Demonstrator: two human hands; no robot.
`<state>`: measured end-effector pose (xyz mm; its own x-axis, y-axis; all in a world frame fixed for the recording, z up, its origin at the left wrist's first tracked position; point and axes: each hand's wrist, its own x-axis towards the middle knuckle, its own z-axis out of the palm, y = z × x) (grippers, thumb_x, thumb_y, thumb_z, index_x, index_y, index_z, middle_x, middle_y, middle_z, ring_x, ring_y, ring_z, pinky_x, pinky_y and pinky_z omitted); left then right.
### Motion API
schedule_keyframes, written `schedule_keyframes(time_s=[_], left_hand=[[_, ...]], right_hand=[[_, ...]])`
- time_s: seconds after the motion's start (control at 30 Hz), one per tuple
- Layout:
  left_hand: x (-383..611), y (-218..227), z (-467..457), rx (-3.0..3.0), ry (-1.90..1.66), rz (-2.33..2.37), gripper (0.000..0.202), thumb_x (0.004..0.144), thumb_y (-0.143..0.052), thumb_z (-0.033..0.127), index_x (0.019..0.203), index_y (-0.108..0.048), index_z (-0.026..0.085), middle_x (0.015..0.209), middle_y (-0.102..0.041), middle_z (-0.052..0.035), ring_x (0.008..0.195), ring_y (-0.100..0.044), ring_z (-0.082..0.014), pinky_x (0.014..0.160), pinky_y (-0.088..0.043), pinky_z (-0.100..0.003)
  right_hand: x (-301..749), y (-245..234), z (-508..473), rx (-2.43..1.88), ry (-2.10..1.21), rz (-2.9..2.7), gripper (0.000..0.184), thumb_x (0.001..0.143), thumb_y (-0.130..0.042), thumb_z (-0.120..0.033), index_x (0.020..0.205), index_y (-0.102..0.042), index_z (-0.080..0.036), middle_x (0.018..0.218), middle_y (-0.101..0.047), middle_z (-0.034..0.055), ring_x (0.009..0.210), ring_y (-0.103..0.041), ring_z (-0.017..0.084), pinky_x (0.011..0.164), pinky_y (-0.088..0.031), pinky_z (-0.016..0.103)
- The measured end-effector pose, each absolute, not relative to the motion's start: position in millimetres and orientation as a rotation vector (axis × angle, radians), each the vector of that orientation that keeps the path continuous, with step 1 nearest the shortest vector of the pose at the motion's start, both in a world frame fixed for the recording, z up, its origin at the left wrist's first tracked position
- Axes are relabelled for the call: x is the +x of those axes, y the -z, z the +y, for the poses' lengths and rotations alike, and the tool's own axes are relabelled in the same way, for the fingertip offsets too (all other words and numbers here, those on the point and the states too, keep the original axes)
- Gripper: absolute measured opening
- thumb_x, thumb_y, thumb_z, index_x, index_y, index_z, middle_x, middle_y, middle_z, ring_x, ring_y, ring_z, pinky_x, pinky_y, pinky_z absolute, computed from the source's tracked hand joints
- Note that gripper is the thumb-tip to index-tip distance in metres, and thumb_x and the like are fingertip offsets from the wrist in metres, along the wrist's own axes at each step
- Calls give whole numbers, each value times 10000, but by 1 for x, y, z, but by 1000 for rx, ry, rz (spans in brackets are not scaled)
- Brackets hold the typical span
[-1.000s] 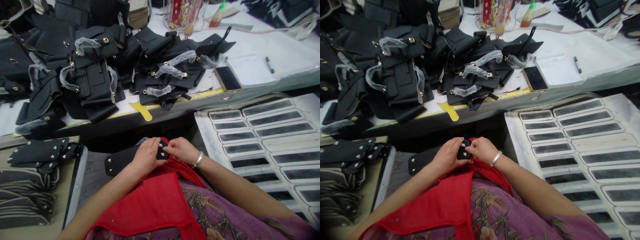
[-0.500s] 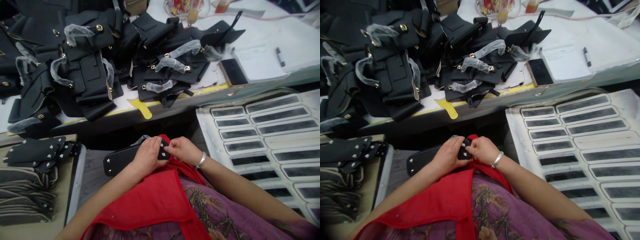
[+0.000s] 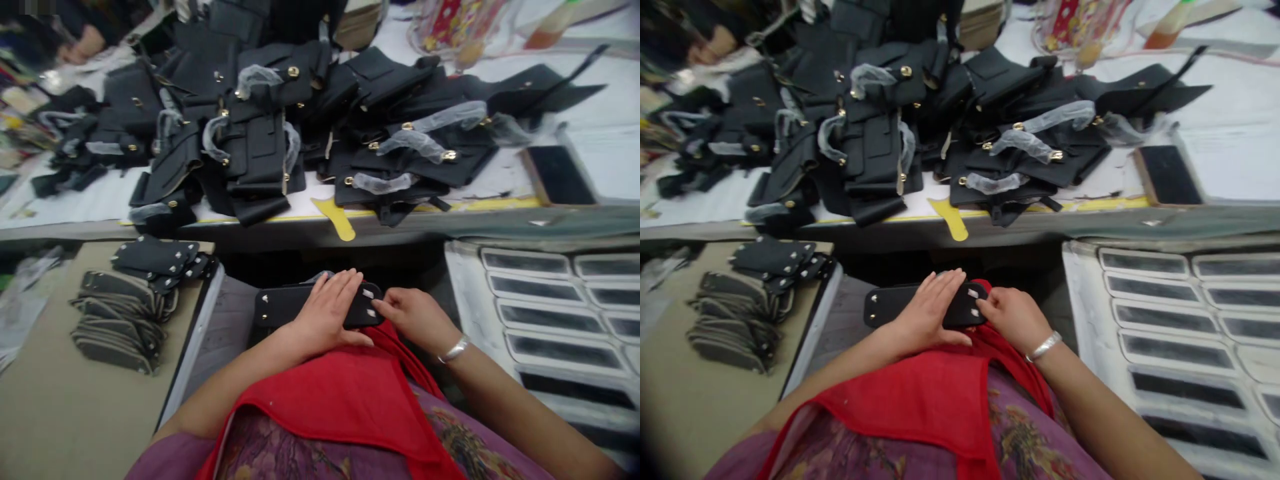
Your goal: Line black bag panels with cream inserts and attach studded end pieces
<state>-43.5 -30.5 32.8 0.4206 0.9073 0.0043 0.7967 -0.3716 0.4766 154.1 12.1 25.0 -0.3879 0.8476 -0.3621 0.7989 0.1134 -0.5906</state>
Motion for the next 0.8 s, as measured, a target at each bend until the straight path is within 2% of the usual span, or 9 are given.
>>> schedule_keyframes(time_s=[0.07,0.13,0.2,0.3,0.5,0.8], left_hand=[[-81,-37,-49,2074,-594,1805,620,756,-590,508,1239,-416,161,1253,-511,-149,1174,-465,-254,1005,-346,-434],[-123,-38,-70,1679,-761,2219,345,823,-512,436,1034,-529,163,1019,-597,-98,960,-556,-207,872,-432,-366],[-159,-32,-87,1307,-779,2288,284,817,-501,440,858,-550,163,797,-593,-40,759,-559,-166,716,-455,-300],[-188,-19,-100,1032,-771,2049,314,775,-537,470,723,-530,160,631,-534,18,599,-499,-116,573,-402,-230],[-191,-13,-98,901,-850,1852,319,746,-584,459,685,-536,149,583,-505,39,520,-426,-78,498,-332,-194],[-200,-9,-94,917,-802,1838,326,730,-601,458,658,-561,143,593,-563,7,547,-485,-101,510,-345,-207]], right_hand=[[153,-22,12,-1723,-1186,-2267,382,806,-477,-493,575,-540,-195,519,-567,7,482,-484,120,470,-266,245],[152,-19,12,-1709,-1238,-2256,414,809,-459,-538,582,-535,-201,505,-563,4,461,-484,119,455,-279,240],[151,-18,12,-1694,-1277,-2253,436,808,-447,-565,578,-526,-204,497,-561,5,437,-476,116,442,-298,237],[150,-18,11,-1726,-1316,-2230,451,793,-447,-592,567,-511,-207,476,-543,4,403,-456,115,415,-312,237],[146,-19,10,-1815,-1389,-2154,470,750,-457,-639,559,-492,-211,467,-518,5,393,-439,115,395,-322,235],[138,-26,11,-1912,-1491,-2109,485,696,-472,-688,571,-494,-221,427,-459,-8,379,-418,126,380,-324,245]])
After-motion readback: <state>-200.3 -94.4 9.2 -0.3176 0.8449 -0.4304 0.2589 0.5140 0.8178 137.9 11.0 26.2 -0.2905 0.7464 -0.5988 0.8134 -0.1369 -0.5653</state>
